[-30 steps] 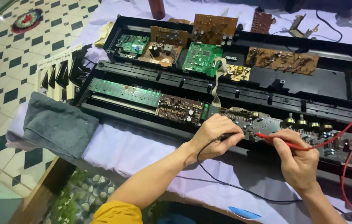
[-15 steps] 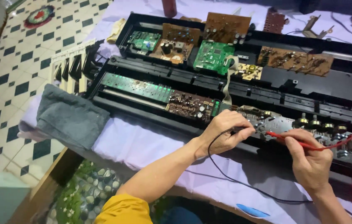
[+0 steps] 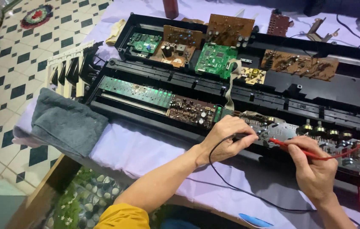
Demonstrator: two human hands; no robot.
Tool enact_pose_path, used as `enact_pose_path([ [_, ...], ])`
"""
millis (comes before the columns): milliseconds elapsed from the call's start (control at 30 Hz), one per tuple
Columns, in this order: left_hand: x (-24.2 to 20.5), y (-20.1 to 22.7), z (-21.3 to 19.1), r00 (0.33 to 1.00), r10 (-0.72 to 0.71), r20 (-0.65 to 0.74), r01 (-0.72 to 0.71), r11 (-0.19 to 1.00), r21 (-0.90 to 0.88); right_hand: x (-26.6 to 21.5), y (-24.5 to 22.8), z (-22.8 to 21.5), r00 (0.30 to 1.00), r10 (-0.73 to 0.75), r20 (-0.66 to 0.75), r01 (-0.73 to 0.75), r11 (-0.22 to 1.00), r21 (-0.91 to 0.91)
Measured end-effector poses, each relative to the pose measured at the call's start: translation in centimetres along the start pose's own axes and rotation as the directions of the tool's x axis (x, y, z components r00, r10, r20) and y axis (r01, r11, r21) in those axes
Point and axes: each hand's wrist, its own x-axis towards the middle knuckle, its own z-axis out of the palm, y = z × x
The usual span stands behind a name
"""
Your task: The person uses a multimeter to test various points on the circuit boards of a disassembled electronic device. They move the red and black probes across different components on the main board while the device remains open on a table.
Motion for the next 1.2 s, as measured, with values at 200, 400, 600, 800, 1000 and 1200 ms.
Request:
enact_pose_path([
  [200, 0.5, 1.1, -0.4, 0.992, 0.109, 0.064, -0.117, 0.983, 0.141, 0.4, -1.0, 0.0, 1.0, 0.02, 0.006, -0.02, 1.0, -0.017],
  [400, 0.8, 2.0, 0.2, 0.934, 0.329, 0.139, -0.357, 0.84, 0.408, 0.7, -1.6, 0.0, 1.0, 0.0, 0.023, 0.001, 1.0, -0.01],
  [600, 0.2, 2.6, 1.6, 0.919, 0.35, 0.181, -0.388, 0.721, 0.575, 1.0, -1.9, 0.0, 0.999, -0.028, 0.027, 0.027, 0.999, 0.021],
  [800, 0.2, 2.6, 2.3, 0.936, 0.3, 0.186, -0.351, 0.738, 0.576, 0.8, -1.3, 0.0, 0.999, -0.026, 0.034, 0.027, 1.0, -0.01],
  [1000, -0.3, 2.2, 3.1, 0.935, 0.251, 0.251, -0.349, 0.779, 0.521, 0.4, -0.4, 0.0, 0.997, -0.048, 0.056, 0.052, 0.996, -0.07],
  [1200, -0.7, 2.4, 3.7, 0.933, 0.191, 0.306, -0.343, 0.733, 0.587, 0.7, -1.0, 0.1, 0.998, -0.022, 0.061, 0.026, 0.997, -0.067],
])
